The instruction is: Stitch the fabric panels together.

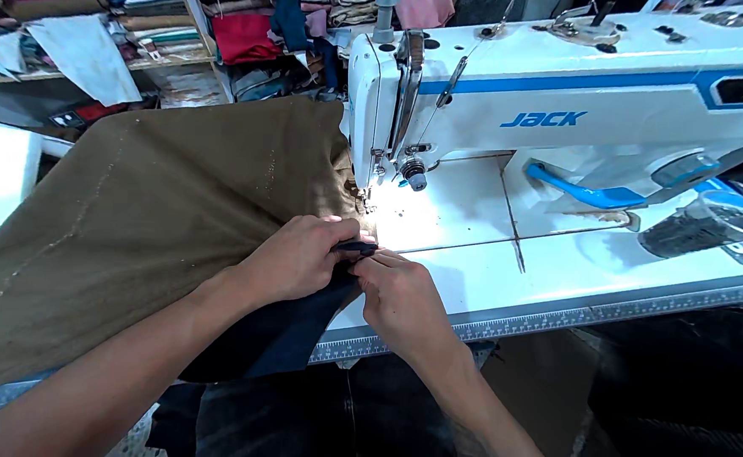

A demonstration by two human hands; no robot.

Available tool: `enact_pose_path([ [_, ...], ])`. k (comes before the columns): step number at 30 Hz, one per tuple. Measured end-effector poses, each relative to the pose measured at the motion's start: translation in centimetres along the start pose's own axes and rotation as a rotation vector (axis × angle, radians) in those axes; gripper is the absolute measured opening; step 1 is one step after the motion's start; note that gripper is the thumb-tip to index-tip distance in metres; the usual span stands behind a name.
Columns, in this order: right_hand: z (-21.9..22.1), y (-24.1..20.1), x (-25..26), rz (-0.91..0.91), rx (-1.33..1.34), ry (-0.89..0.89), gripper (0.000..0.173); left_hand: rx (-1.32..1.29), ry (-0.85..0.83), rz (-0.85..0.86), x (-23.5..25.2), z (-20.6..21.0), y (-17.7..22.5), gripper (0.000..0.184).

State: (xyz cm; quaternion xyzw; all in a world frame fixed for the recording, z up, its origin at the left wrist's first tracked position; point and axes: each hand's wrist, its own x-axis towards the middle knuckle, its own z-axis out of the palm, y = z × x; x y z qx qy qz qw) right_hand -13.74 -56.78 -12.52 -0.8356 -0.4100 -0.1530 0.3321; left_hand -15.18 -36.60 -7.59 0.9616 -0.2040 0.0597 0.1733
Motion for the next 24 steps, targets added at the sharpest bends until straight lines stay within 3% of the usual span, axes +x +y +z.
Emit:
enact_pose_path([
  [10, -0.1, 0.7, 1.2, -0.020, -0.008, -0.026, 0.015, 0.025, 0.002, -0.077, 0.5, 0.3, 0.2, 0.016],
  [15, 0.2, 0.5, 1.6, 0.012, -0.037, -0.024, 0.014, 0.045, -0.001, -0.141, 0.7, 0.2, 0.5, 0.004],
  [18, 0.7, -0.6, 1.0, 0.007, -0.124, -0.045, 0.011, 0.016, 0.014, -0.206, 0.6, 0.6, 0.4, 0.013],
  [24, 4.6, -5.7, -3.0, -0.252, -0.028, -0.048, 0.034, -0.116, -0.180, -0.319, 1.0, -0.4, 0.6, 0.016],
])
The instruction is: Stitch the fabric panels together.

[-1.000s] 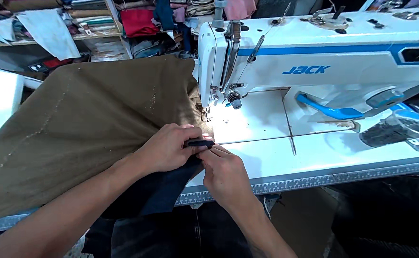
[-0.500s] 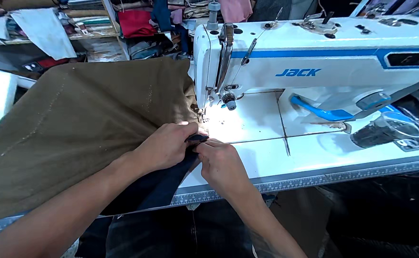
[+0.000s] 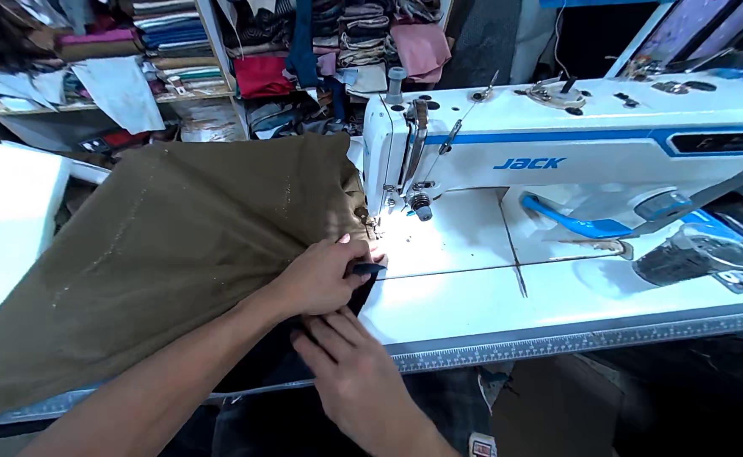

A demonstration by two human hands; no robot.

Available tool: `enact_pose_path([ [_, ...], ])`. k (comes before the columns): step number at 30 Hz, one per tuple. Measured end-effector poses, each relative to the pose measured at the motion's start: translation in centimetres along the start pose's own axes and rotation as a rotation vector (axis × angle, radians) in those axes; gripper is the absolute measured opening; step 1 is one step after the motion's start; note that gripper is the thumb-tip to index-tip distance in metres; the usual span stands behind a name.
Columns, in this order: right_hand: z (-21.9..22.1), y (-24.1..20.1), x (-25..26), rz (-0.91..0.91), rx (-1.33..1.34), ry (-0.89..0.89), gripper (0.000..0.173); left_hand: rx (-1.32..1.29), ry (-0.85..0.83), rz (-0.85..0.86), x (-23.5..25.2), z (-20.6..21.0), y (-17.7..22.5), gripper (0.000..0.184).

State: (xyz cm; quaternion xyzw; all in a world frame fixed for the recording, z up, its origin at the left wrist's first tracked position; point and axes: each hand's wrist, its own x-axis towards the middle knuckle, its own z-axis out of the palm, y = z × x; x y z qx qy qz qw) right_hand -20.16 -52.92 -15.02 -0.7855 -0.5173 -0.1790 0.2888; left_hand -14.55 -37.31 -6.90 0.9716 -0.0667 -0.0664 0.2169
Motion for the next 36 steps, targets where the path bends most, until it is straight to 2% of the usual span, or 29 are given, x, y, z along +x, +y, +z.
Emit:
enact_pose_path([
  [2, 0.9, -0.5, -0.4, -0.038, 0.022, 0.058, 0.034, 0.063, -0.044, 0.025, -0.7, -0.5, 0.5, 0.022],
  [4, 1.1, -0.1, -0.8, -0.052, 0.056, 0.146, 0.032, 0.161, -0.112, 0.063, -2.5, -1.3, 0.5, 0.041],
  [5, 1.0, 0.1, -1.2, -0.061, 0.070, 0.163, 0.032, 0.227, -0.082, 0.129, -3.7, -1.2, 0.0, 0.047],
  [6, 0.9, 0.3, -1.7, -0.069, 0.080, 0.173, 0.031, 0.302, -0.026, 0.198, -5.1, -1.0, -0.7, 0.048],
  [8, 0.9, 0.7, -2.4, -0.079, 0.104, 0.189, 0.030, 0.445, 0.167, 0.339, -7.7, -0.5, -1.9, 0.038],
  [10, 0.9, 0.9, -3.0, -0.081, 0.117, 0.208, 0.029, 0.502, 0.344, 0.407, -9.4, 0.1, -2.2, 0.032],
  [17, 0.4, 1.2, -4.1, -0.081, 0.167, 0.219, 0.029, 0.459, 0.537, 0.452, -8.4, 3.3, -1.8, 0.036],
  [20, -0.2, 1.7, -4.6, -0.088, 0.206, 0.222, 0.027, 0.348, 0.517, 0.480, -7.8, 3.1, -1.6, 0.036],
  [23, -0.3, 1.9, -4.9, -0.083, 0.220, 0.224, 0.028, 0.361, 0.487, 0.579, -7.8, 2.8, -1.5, 0.031],
  [26, -0.2, 1.8, -4.9, -0.065, 0.220, 0.236, 0.028, 0.284, 0.290, 0.629, -7.0, 3.1, -1.6, 0.022],
  [28, -0.3, 1.6, -4.9, -0.058, 0.215, 0.236, 0.030, 0.188, 0.214, 0.652, -6.2, 3.5, -2.0, 0.025],
  [36, -0.3, 1.7, -4.6, -0.059, 0.230, 0.246, 0.029, 0.083, 0.191, 0.655, -5.8, 3.2, -2.4, 0.040],
])
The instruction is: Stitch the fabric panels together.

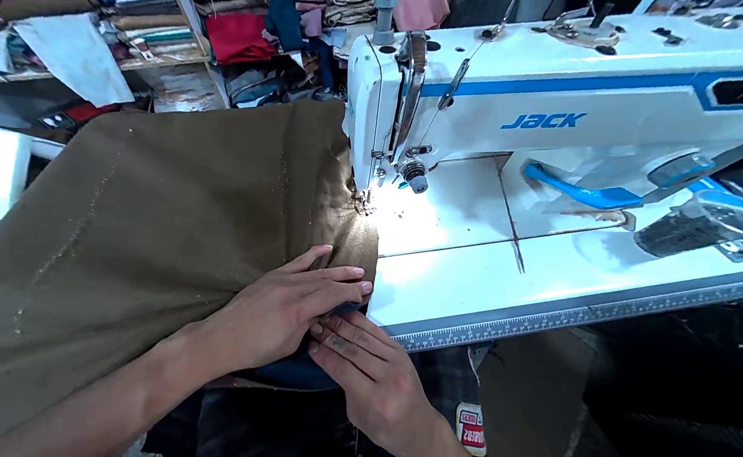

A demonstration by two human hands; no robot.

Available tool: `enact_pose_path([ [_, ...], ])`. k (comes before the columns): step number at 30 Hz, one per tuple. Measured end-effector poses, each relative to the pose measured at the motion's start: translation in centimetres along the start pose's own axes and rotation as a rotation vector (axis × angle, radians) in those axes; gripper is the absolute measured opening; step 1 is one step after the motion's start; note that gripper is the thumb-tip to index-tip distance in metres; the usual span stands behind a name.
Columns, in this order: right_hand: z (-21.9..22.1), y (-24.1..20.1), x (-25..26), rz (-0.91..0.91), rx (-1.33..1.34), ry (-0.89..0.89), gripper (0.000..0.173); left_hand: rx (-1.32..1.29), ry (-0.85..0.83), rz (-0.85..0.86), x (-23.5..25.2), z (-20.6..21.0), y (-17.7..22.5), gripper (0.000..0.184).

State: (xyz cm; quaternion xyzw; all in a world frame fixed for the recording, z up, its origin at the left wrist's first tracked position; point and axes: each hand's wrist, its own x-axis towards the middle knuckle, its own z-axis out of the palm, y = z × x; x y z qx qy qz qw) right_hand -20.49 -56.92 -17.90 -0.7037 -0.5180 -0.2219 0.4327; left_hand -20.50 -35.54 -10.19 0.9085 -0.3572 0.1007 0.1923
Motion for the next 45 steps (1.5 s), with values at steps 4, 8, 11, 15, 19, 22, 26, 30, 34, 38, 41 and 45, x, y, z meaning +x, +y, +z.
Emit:
enact_pose_path([
  [4, 0.1, 0.0, 0.0, -0.001, 0.000, 0.004, 0.029, -0.055, -0.006, 0.016, -0.1, 0.0, -0.2, 0.034],
  [8, 0.1, 0.0, 0.1, 0.004, 0.001, 0.018, 0.028, -0.072, -0.001, 0.002, 0.0, -0.1, -0.4, 0.034],
  [11, 0.1, -0.1, 0.3, 0.018, -0.007, 0.019, 0.030, -0.077, -0.007, -0.015, 0.0, -0.1, -0.5, 0.036],
  [15, 0.2, -0.6, 0.2, 0.064, -0.062, 0.021, 0.031, -0.084, 0.000, -0.020, 0.1, 0.0, -0.7, 0.036],
  [19, 0.6, -1.3, -0.3, 0.093, -0.207, 0.055, 0.031, -0.072, 0.009, -0.023, 0.0, 0.0, -0.7, 0.034],
  [22, 0.8, -1.6, -0.1, 0.110, -0.237, 0.058, 0.031, -0.084, 0.018, -0.028, -0.1, 0.1, -1.1, 0.037],
  [26, 0.6, -1.6, 0.6, 0.123, -0.236, 0.030, 0.031, -0.087, 0.029, -0.025, -0.2, 0.0, -1.5, 0.035],
  [30, 0.6, -1.4, 0.7, 0.118, -0.227, 0.036, 0.031, -0.085, 0.029, -0.018, -0.2, 0.0, -1.6, 0.035],
  [34, 0.7, -1.3, 0.7, 0.125, -0.217, 0.033, 0.031, -0.089, 0.025, -0.029, -0.1, 0.0, -1.6, 0.035],
  [38, 0.7, -1.1, 0.7, 0.121, -0.214, 0.040, 0.031, -0.092, 0.028, -0.040, -0.1, 0.0, -1.6, 0.037],
  [41, 0.6, -0.9, 0.8, 0.116, -0.226, 0.024, 0.031, -0.083, 0.028, -0.049, -0.1, 0.0, -1.6, 0.038],
  [45, 0.6, -0.8, 0.9, 0.117, -0.228, 0.021, 0.031, -0.085, 0.033, -0.050, 0.1, -0.1, -1.7, 0.037],
])
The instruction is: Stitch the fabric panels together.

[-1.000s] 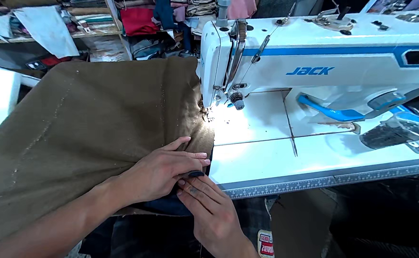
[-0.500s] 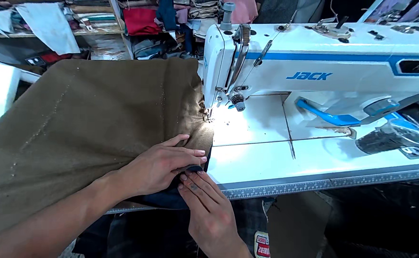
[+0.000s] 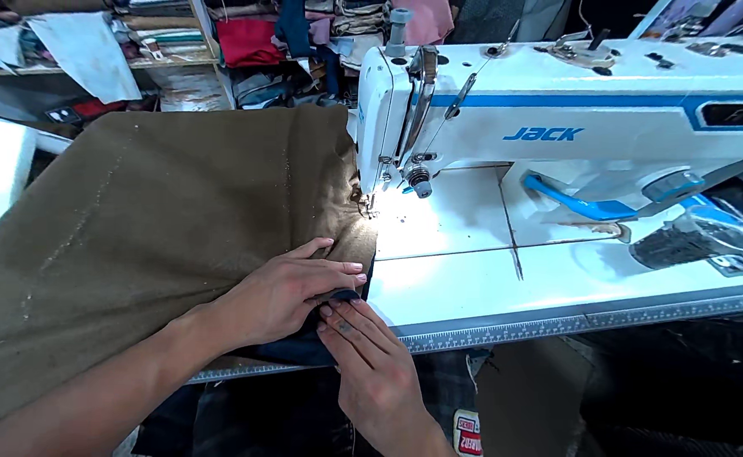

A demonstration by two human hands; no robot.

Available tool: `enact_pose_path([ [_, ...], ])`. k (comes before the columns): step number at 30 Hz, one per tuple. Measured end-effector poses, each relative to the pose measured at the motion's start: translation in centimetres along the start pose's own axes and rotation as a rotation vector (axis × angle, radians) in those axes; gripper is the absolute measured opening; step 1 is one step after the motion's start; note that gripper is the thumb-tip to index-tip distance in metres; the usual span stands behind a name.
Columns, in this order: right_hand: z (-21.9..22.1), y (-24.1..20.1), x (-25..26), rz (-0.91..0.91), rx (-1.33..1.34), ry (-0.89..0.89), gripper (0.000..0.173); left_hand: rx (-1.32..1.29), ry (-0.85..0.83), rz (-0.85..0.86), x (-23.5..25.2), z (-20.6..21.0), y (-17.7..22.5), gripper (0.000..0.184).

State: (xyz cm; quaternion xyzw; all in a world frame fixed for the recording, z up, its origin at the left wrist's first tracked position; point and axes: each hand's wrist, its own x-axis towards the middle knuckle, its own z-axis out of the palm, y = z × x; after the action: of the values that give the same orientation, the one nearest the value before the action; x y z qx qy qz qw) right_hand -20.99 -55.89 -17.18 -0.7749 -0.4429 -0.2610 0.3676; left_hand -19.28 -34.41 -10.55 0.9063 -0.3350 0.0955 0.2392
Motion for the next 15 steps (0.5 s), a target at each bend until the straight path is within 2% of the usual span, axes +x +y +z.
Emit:
enact_pose_path([
  [15, -0.2, 0.9, 0.1, 0.001, 0.008, 0.023, 0.031, 0.034, 0.016, -0.116, 0.1, 0.5, 1.0, 0.036],
])
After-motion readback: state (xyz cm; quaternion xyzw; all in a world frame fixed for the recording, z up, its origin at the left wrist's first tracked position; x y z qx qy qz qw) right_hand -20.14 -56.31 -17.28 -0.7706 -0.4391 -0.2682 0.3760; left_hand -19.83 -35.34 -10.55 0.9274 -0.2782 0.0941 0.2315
